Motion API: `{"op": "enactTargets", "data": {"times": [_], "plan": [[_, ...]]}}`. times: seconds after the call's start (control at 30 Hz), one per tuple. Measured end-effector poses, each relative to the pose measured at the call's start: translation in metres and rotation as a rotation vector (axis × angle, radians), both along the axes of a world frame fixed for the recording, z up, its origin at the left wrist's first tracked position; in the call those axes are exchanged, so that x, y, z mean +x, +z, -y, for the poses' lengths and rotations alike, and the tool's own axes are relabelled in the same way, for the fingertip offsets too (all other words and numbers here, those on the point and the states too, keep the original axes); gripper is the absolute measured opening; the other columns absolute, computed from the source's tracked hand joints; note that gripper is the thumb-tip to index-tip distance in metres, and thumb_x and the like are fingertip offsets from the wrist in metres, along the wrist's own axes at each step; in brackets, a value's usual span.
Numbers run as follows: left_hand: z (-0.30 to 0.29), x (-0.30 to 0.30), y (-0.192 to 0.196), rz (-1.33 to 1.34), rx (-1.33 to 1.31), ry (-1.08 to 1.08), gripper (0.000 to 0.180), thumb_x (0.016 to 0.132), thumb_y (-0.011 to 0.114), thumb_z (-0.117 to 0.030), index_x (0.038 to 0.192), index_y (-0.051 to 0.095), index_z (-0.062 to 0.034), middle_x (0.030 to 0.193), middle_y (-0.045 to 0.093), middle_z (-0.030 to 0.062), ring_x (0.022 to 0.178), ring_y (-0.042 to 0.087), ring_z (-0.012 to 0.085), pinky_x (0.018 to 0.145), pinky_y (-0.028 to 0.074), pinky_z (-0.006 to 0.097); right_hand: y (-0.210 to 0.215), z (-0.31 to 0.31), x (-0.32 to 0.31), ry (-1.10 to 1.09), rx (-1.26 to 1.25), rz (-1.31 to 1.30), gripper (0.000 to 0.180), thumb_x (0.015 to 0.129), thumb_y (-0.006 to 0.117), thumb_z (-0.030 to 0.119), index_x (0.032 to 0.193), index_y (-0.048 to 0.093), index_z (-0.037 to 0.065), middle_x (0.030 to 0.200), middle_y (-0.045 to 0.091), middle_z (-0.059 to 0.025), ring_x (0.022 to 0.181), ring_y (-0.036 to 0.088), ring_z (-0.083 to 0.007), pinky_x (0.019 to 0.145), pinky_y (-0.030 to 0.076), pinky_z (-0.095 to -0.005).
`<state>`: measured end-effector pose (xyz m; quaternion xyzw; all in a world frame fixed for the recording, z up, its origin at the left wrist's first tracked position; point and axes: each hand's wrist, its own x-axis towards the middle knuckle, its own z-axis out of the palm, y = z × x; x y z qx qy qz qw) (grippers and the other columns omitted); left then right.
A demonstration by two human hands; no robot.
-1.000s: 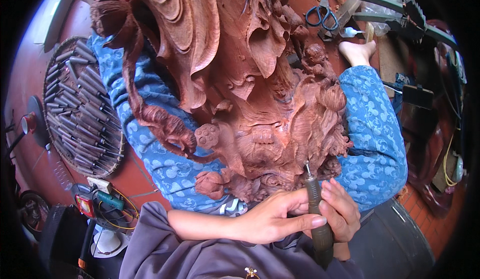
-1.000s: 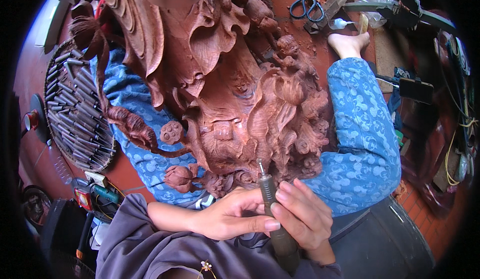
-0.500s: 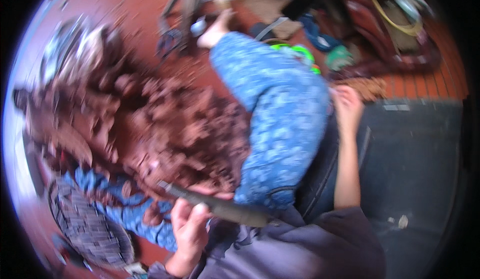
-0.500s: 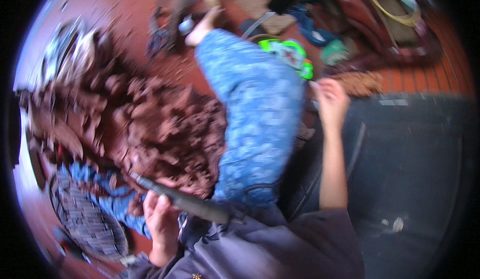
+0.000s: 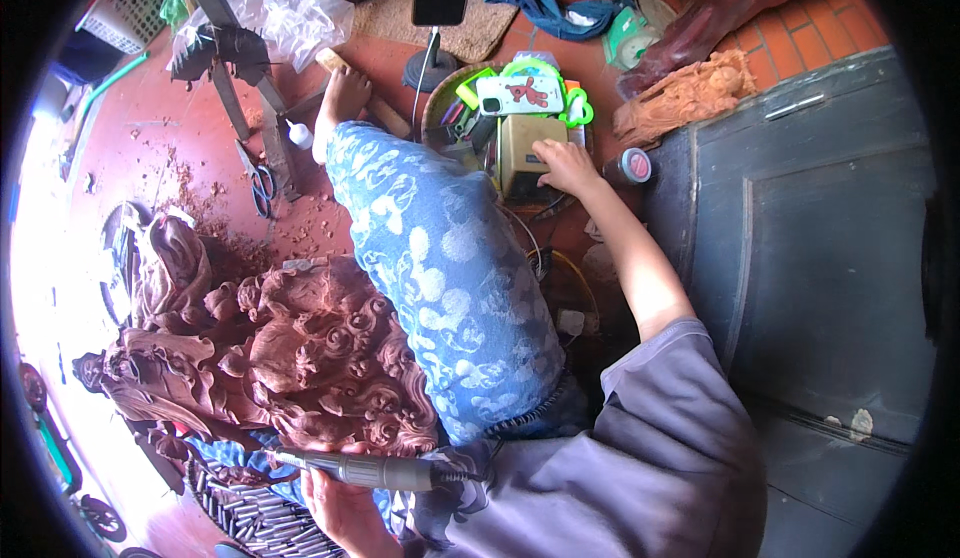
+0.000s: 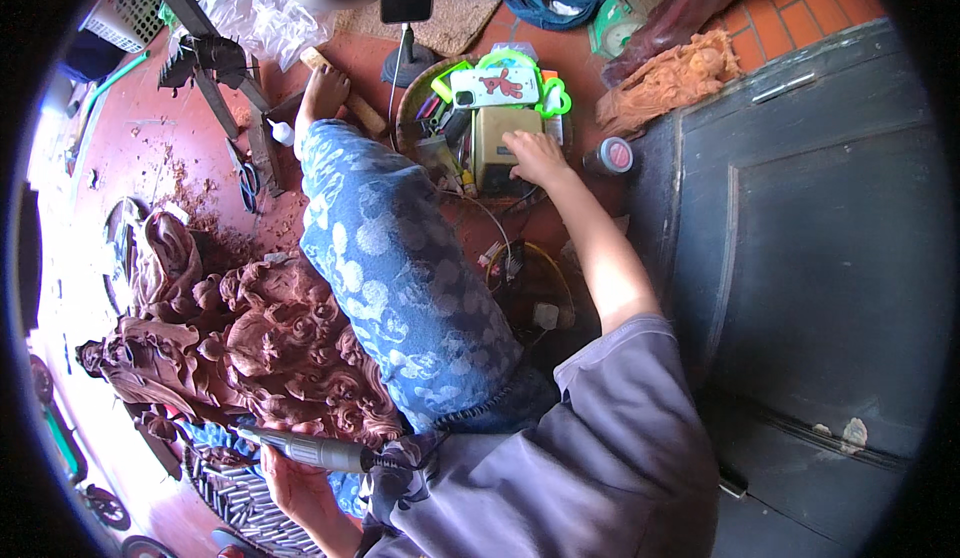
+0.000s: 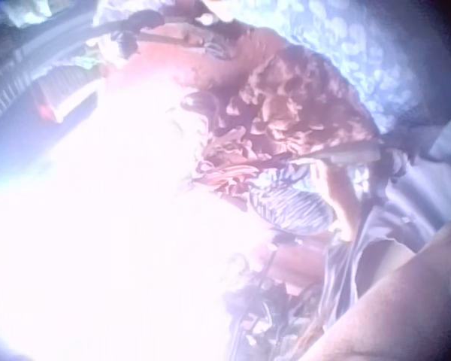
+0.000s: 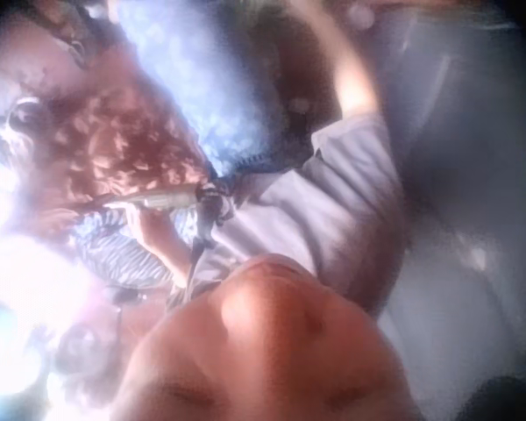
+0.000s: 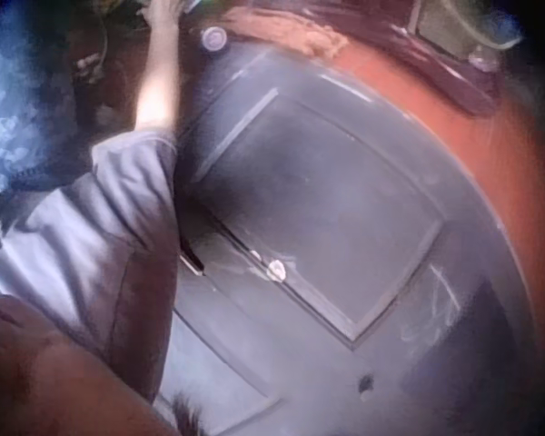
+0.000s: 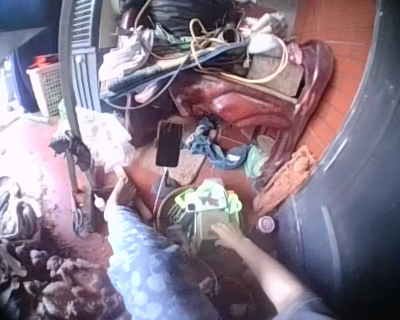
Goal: The person carves a large wooden sculpture resting on their lap, using a chisel and mallet for rough shaping and a rotary power tool for detailed refinement. They switch between tools and adjust their position to reach different areas of the intricate surface.
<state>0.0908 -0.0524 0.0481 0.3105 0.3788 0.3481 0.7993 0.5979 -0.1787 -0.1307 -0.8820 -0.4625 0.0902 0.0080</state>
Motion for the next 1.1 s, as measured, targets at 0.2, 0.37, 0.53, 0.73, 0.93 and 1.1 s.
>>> {"op": "enactTargets", "data": {"times": [0.2, 0.37, 0.53, 0.73, 0.93, 1.1], "plan": [[0.001, 0.028, 0.010, -0.054, 0.069, -0.069, 0.043, 0.093, 0.053, -0.025, 0.123, 0.044, 0.0052, 0.114, 0.054, 0.0170, 0.101, 0.059, 0.0303, 0.083, 0.053, 0.041, 0.011, 0.013, -0.006, 0.041, 0.124, 0.099, 0.042, 0.065, 0.081, 0.020, 0.092, 0.052, 0.007, 0.088, 0.060, -0.0097, 0.085, 0.063, -0.0304, 0.069, 0.050, -0.0422], [0.006, 0.058, 0.032, -0.150, 0.274, -0.058, 0.035, 0.094, 0.052, -0.021, 0.115, 0.047, 0.0063, 0.105, 0.058, 0.0194, 0.095, 0.062, 0.0318, 0.082, 0.054, 0.046, 0.144, -0.037, -0.091, -0.210, 0.604, -0.652, 0.022, 0.081, 0.073, 0.023, 0.081, 0.063, 0.003, 0.077, 0.064, -0.0046, 0.072, 0.060, -0.0084, 0.063, 0.048, -0.0255], [0.018, 0.131, 0.072, -0.073, 0.322, -0.297, 0.027, 0.091, 0.057, -0.012, 0.111, 0.051, 0.0041, 0.103, 0.063, 0.0218, 0.096, 0.064, 0.0316, 0.087, 0.051, 0.041, 0.244, -0.001, -0.168, 0.180, 0.683, -1.338, 0.049, 0.085, 0.069, 0.029, 0.121, 0.054, 0.001, 0.091, 0.065, -0.0086, 0.086, 0.063, -0.0100, 0.075, 0.053, -0.0241], [0.029, 0.172, 0.078, -0.128, 0.660, -0.453, 0.040, 0.088, 0.064, -0.008, 0.123, 0.049, 0.0051, 0.108, 0.060, 0.0128, 0.088, 0.063, 0.0146, 0.075, 0.051, 0.025, 0.254, 0.020, -0.209, 0.195, 0.819, -0.902, 0.056, 0.085, 0.069, 0.022, 0.131, 0.046, 0.001, 0.097, 0.066, -0.0214, 0.091, 0.068, -0.0264, 0.074, 0.051, -0.0340], [0.030, 0.116, 0.103, -0.217, 0.652, -0.389, 0.054, 0.092, 0.059, -0.015, 0.138, 0.036, 0.0025, 0.120, 0.056, 0.0200, 0.099, 0.064, 0.0235, 0.079, 0.051, 0.029, 0.245, 0.050, -0.181, -0.318, 1.078, -1.092, 0.022, 0.093, 0.058, 0.021, 0.110, 0.056, 0.006, 0.069, 0.055, 0.0033, 0.051, 0.042, -0.0014, 0.044, 0.034, -0.0180], [0.010, 0.068, 0.098, -0.295, 0.611, -0.220, 0.046, 0.094, 0.056, -0.017, 0.132, 0.041, 0.0028, 0.110, 0.060, 0.0177, 0.093, 0.064, 0.0210, 0.079, 0.052, 0.031, 0.230, 0.048, -0.118, -0.464, 1.168, -0.860, 0.022, 0.096, 0.054, 0.028, 0.103, 0.052, 0.007, 0.068, 0.050, 0.0033, 0.046, 0.040, -0.0011, 0.036, 0.028, -0.0172]]}}
